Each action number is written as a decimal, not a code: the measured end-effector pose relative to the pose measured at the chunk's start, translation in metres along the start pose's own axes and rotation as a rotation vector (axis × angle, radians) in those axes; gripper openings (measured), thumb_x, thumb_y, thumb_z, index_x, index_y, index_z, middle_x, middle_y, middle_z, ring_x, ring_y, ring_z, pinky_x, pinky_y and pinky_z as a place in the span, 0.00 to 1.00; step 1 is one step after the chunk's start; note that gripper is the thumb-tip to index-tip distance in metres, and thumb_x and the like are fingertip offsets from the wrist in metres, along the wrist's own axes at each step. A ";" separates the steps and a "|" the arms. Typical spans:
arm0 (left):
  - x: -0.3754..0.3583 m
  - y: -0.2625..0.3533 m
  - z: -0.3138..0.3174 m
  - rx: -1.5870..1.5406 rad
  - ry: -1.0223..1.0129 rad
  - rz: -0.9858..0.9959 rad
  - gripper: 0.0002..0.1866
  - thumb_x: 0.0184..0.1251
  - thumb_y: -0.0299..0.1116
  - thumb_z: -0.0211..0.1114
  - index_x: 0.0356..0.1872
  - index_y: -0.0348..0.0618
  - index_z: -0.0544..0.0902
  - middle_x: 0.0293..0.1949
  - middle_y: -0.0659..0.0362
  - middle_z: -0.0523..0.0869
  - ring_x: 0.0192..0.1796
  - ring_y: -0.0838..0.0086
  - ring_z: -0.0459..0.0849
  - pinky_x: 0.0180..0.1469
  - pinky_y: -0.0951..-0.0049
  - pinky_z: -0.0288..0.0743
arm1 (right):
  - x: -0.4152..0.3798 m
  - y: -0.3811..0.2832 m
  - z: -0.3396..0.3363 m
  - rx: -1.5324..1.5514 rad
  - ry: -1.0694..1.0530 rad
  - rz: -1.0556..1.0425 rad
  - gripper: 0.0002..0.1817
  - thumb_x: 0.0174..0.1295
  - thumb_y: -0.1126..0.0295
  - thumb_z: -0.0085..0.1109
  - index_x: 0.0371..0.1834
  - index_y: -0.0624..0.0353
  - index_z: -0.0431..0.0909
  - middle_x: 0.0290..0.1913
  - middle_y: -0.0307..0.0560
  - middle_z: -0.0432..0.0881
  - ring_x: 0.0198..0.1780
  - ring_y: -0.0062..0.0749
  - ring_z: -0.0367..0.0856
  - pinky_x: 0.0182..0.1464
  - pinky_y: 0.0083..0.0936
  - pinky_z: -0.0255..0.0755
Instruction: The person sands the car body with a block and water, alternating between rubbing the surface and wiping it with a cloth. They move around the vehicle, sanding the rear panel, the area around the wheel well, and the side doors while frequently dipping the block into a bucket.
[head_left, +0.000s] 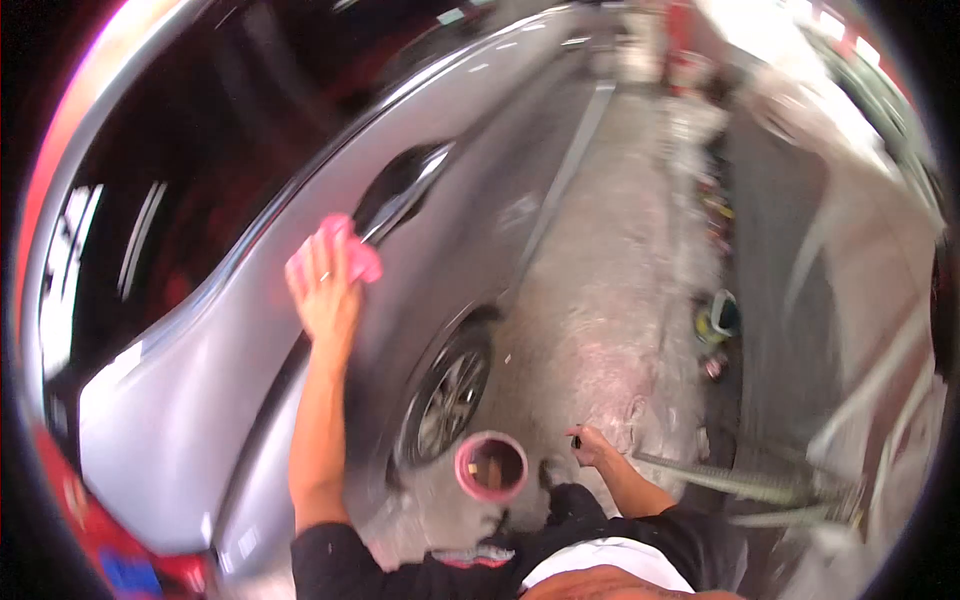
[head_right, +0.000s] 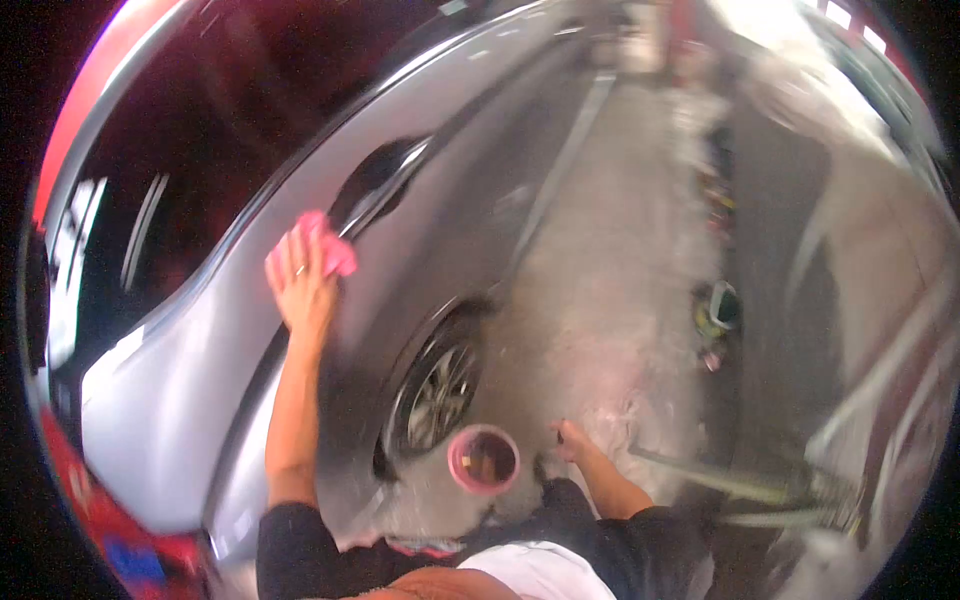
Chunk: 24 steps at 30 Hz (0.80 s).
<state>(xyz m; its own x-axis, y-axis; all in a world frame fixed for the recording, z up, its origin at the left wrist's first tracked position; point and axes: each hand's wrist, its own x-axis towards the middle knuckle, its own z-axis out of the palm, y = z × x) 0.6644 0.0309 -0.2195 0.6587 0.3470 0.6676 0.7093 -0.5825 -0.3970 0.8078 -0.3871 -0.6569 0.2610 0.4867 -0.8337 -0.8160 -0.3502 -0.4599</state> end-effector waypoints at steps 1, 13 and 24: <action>-0.021 -0.014 -0.014 0.064 -0.072 -0.050 0.40 0.56 0.43 0.68 0.73 0.52 0.67 0.73 0.55 0.65 0.75 0.59 0.61 0.76 0.48 0.49 | 0.023 0.018 -0.010 -0.243 -0.133 -0.184 0.08 0.57 0.73 0.64 0.34 0.58 0.73 0.29 0.45 0.73 0.31 0.37 0.73 0.35 0.39 0.70; -0.418 -0.222 -0.092 0.295 -0.023 -1.125 0.40 0.65 0.54 0.55 0.74 0.43 0.60 0.70 0.36 0.62 0.71 0.40 0.60 0.72 0.39 0.49 | -0.032 0.021 0.129 -0.393 -0.168 0.003 0.17 0.70 0.71 0.49 0.61 0.57 0.71 0.51 0.45 0.75 0.52 0.33 0.73 0.55 0.35 0.74; -0.176 -0.032 -0.017 0.330 -0.192 -0.942 0.49 0.66 0.59 0.54 0.64 0.11 0.60 0.67 0.16 0.54 0.73 0.22 0.43 0.74 0.34 0.27 | -0.008 0.080 0.091 -0.625 -0.175 0.255 0.21 0.71 0.73 0.45 0.67 0.55 0.64 0.62 0.48 0.69 0.58 0.44 0.73 0.53 0.45 0.80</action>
<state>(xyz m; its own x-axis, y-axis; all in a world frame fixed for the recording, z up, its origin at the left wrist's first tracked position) 0.5213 -0.0245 -0.3138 -0.1952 0.6895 0.6975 0.9754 0.2107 0.0647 0.6935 -0.3465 -0.6595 -0.0291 0.4315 -0.9017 -0.3774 -0.8400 -0.3898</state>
